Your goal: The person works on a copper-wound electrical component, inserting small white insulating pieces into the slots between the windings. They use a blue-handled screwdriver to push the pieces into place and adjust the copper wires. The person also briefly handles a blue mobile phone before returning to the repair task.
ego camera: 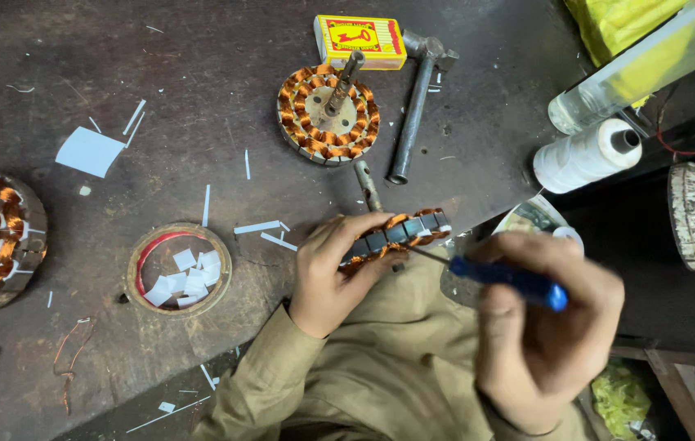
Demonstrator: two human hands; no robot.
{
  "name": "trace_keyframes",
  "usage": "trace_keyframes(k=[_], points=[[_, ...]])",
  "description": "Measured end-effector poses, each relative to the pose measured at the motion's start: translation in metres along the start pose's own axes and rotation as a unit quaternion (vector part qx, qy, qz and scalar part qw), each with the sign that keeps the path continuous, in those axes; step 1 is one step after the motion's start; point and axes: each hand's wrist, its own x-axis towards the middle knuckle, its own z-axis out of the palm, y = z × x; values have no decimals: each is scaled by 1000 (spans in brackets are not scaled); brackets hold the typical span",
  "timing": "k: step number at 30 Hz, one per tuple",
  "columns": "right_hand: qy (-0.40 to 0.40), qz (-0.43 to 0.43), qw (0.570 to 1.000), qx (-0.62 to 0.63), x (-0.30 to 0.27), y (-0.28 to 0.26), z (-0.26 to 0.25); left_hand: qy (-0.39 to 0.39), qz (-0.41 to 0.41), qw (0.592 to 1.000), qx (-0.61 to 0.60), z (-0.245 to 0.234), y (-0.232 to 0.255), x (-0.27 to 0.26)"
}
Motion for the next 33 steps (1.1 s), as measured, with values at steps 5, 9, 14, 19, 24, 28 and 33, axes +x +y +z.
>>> trace_keyframes(k=[5, 9, 14, 19, 24, 28, 33], points=[[4, 85, 996, 41, -13, 8, 0, -2, 12, 1000, 2, 3, -1, -1], [-2, 129, 991, 33, -15, 6, -8, 1, 22, 1000, 4, 2, 1, 2], [23, 10, 1000, -12, -28, 13, 6, 2, 14, 1000, 13, 0, 3, 1], [102, -79, 991, 41, -44, 27, 31, -12, -8, 1000, 14, -1, 0, -1], [43, -9, 998, 53, -42, 22, 5, 0, 6, 1000, 17, 1, -1, -1], [17, 43, 998, 38, -27, 10, -5, -10, 0, 1000, 10, 1, -1, 0], [-8, 84, 996, 34, 2, -6, -4, -20, 28, 999, 13, 0, -4, -2]])
